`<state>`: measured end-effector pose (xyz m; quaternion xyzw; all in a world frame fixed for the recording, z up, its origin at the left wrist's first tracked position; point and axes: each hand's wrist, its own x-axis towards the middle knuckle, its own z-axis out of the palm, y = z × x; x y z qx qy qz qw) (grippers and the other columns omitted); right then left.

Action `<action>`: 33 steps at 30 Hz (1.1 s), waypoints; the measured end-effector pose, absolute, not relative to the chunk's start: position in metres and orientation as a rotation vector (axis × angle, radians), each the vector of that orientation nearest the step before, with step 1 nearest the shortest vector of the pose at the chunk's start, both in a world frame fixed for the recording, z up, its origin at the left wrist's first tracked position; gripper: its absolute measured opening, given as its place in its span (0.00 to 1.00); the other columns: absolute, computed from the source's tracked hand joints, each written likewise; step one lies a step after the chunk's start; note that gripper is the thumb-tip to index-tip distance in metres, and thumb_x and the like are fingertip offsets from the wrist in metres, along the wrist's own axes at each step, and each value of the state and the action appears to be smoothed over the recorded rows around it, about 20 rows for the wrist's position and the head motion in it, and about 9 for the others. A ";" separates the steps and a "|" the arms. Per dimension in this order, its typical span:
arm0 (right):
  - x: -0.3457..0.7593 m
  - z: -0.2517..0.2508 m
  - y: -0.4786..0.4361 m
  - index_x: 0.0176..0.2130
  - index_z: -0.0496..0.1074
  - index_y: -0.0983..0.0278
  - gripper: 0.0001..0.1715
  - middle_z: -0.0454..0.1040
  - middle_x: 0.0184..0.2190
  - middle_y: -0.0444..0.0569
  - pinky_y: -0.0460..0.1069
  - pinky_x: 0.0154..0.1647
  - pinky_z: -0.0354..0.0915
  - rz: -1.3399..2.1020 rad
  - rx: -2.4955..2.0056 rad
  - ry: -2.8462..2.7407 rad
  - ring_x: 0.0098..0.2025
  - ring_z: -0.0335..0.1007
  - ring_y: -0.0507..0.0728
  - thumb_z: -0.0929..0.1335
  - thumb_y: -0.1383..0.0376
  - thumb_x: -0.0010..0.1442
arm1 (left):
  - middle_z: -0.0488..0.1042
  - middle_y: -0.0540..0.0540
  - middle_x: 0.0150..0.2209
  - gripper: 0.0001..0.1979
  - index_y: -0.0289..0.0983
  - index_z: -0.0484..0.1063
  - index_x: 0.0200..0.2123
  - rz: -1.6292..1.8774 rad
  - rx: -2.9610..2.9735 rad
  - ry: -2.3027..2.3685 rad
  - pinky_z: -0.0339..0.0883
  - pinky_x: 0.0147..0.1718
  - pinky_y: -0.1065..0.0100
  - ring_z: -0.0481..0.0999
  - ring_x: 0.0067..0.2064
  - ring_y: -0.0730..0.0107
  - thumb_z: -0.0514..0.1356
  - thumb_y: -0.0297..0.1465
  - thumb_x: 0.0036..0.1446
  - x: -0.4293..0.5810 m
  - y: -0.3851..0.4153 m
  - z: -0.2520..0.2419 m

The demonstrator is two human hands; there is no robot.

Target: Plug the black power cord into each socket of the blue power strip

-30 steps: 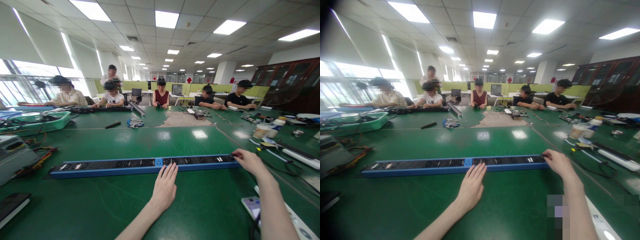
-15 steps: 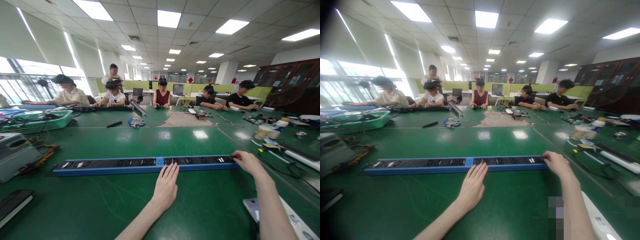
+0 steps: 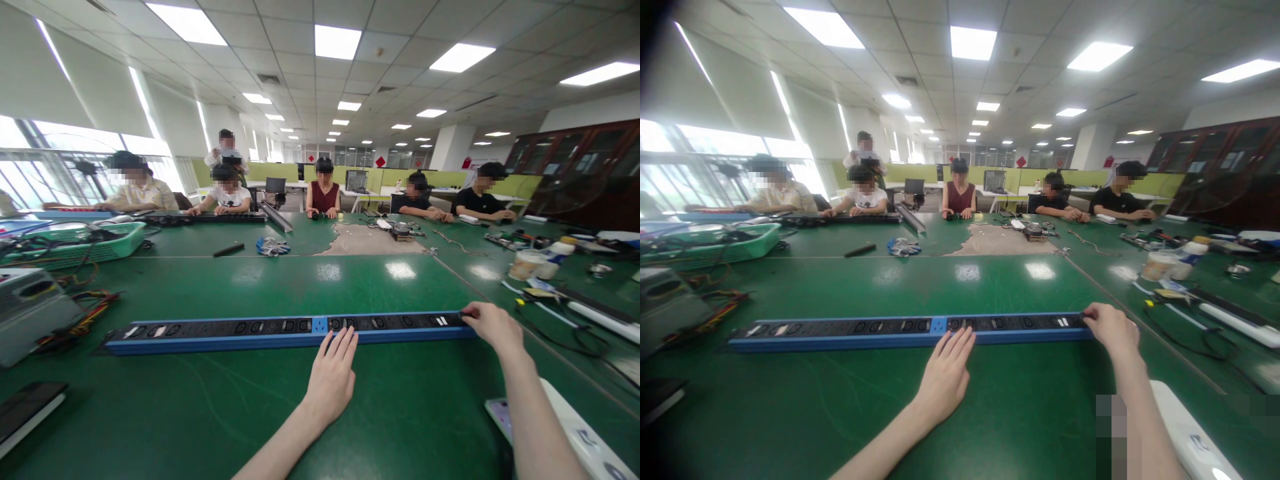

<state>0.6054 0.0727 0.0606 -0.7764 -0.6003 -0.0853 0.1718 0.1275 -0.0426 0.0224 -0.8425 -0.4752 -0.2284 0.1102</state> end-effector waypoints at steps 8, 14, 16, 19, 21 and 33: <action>0.614 0.112 0.047 0.46 0.81 0.53 0.29 0.80 0.43 0.54 0.56 0.34 0.63 -0.208 -2.195 -1.414 0.40 0.74 0.66 0.67 0.40 0.56 | 0.45 0.48 0.74 0.39 0.38 0.46 0.74 -0.678 -2.471 -1.387 0.41 0.73 0.53 0.48 0.74 0.62 0.53 0.27 0.61 0.127 -0.042 0.022; 0.642 0.111 0.036 0.47 0.80 0.53 0.28 0.79 0.44 0.55 0.58 0.34 0.60 -0.283 -2.206 -1.319 0.40 0.72 0.69 0.66 0.41 0.58 | 0.45 0.46 0.74 0.39 0.37 0.46 0.74 -0.678 -2.482 -1.379 0.42 0.73 0.51 0.47 0.74 0.62 0.52 0.27 0.61 0.127 -0.041 0.021; 0.643 0.096 0.041 0.46 0.80 0.52 0.25 0.80 0.44 0.52 0.56 0.33 0.60 -0.228 -2.229 -1.371 0.40 0.73 0.67 0.66 0.43 0.58 | 0.45 0.47 0.74 0.39 0.38 0.46 0.74 -0.685 -2.479 -1.374 0.42 0.72 0.51 0.47 0.74 0.62 0.53 0.26 0.61 0.127 -0.041 0.021; 0.643 0.075 0.050 0.45 0.80 0.53 0.23 0.80 0.42 0.50 0.53 0.32 0.59 -0.213 -2.225 -1.476 0.39 0.73 0.63 0.66 0.46 0.58 | 0.46 0.47 0.74 0.39 0.38 0.46 0.74 -0.699 -2.481 -1.364 0.43 0.72 0.51 0.48 0.74 0.62 0.53 0.26 0.60 0.127 -0.041 0.022; 0.643 0.066 0.054 0.45 0.80 0.53 0.24 0.80 0.41 0.50 0.52 0.31 0.57 -0.253 -2.218 -1.527 0.37 0.72 0.61 0.66 0.46 0.58 | 0.46 0.47 0.74 0.39 0.38 0.46 0.74 -0.701 -2.480 -1.363 0.43 0.72 0.51 0.48 0.74 0.61 0.53 0.26 0.60 0.127 -0.041 0.022; 0.644 0.050 0.063 0.44 0.80 0.56 0.24 0.80 0.39 0.50 0.51 0.32 0.60 -0.226 -2.133 -1.596 0.37 0.74 0.60 0.67 0.46 0.56 | 0.47 0.47 0.74 0.39 0.39 0.46 0.74 -0.701 -2.474 -1.382 0.42 0.73 0.52 0.48 0.74 0.62 0.53 0.26 0.60 0.128 -0.042 0.022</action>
